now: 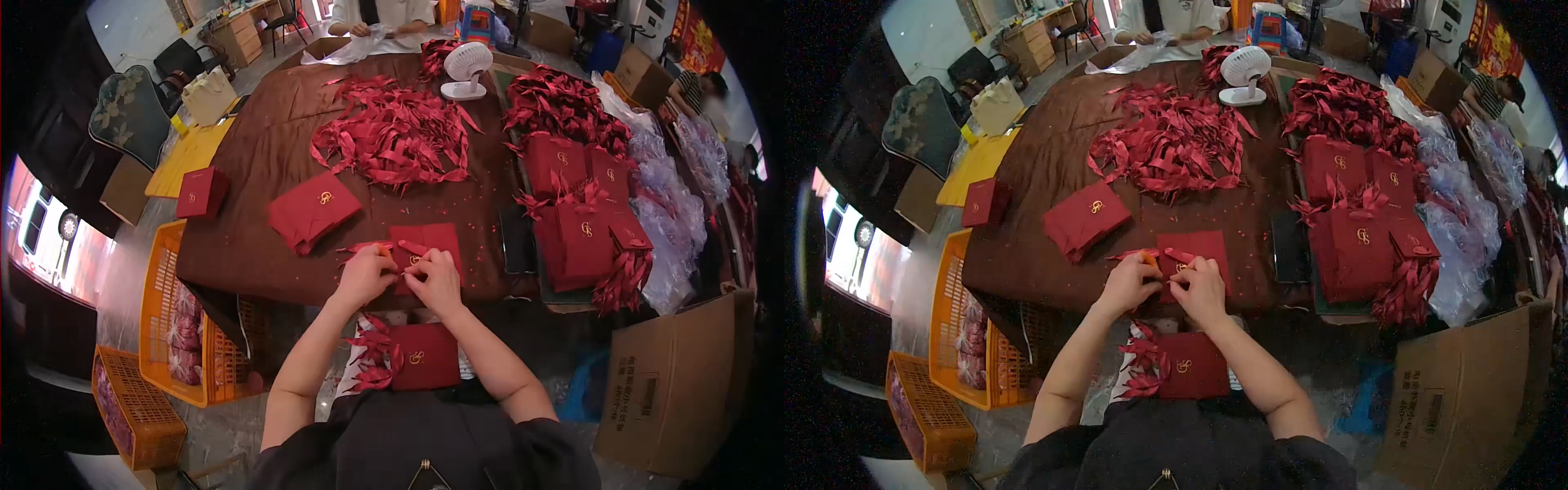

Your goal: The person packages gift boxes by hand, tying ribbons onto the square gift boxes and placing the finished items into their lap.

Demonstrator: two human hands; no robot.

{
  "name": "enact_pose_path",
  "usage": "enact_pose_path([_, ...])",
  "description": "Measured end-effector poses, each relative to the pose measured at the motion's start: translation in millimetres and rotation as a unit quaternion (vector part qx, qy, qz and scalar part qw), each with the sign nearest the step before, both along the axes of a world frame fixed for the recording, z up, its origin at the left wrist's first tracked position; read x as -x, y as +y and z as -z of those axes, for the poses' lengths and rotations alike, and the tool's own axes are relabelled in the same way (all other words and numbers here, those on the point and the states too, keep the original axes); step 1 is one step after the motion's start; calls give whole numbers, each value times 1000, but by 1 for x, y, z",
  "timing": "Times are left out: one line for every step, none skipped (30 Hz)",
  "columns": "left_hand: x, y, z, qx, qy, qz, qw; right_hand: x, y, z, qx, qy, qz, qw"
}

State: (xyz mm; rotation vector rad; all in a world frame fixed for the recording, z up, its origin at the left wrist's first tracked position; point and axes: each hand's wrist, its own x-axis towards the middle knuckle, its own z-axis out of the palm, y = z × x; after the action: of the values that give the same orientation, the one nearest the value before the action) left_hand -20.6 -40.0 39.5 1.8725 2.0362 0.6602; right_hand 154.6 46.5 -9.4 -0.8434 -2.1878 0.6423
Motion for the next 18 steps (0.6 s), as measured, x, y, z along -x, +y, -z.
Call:
enact_pose_path([-2,0,2,1,0,1,1000,0,1,1,7,5,-10,1000])
enact_pose_path([-4,-1,6,-34,31,4,999,0,3,2,14,11,-21,1000])
enact_pose_path([-6,-2,9,-69,61,6,996,-1,4,1,14,11,-21,1000])
enact_pose_path([-7,-3,11,-68,62,6,996,-3,5,-1,15,3,-41,999])
enact_pose_path([-8,-4,13,-102,84,13,991,-5,6,-2,14,-6,-61,998])
enact_pose_path([-10,-4,14,-135,107,21,985,-5,6,-1,15,-6,-62,998])
enact_pose_path([-12,-4,19,-135,107,21,985,-4,5,-1,12,-9,-62,998])
enact_pose_path([-14,-4,26,-155,126,11,980,-5,5,0,9,-13,-61,998])
enact_pose_path([-16,-5,30,-175,145,1,974,-5,4,1,10,-13,-61,998])
enact_pose_path([-15,-6,34,-175,145,2,974,-4,2,3,16,-19,-57,998])
enact_pose_path([-14,-7,36,-177,118,-3,977,-3,2,4,22,-24,-53,998])
enact_pose_path([-13,-9,34,-178,91,-7,980,-4,3,3,22,-23,-53,998])
enact_pose_path([-12,-9,33,-178,92,-8,980,-7,5,2,32,-19,-78,996])
enact_pose_path([-9,-8,31,-179,106,12,978,-9,6,1,43,-13,-104,994])
enact_pose_path([-8,-8,28,-180,120,32,976,-9,8,-2,43,-12,-104,994])
enact_pose_path([-6,-9,25,-181,121,32,976,-11,11,-6,12,9,-87,996])
enact_pose_path([-4,-10,23,-189,144,28,971,-12,12,-10,-19,28,-70,997])
enact_pose_path([-3,-11,22,-198,165,24,966,-15,9,-18,91,35,-85,992])
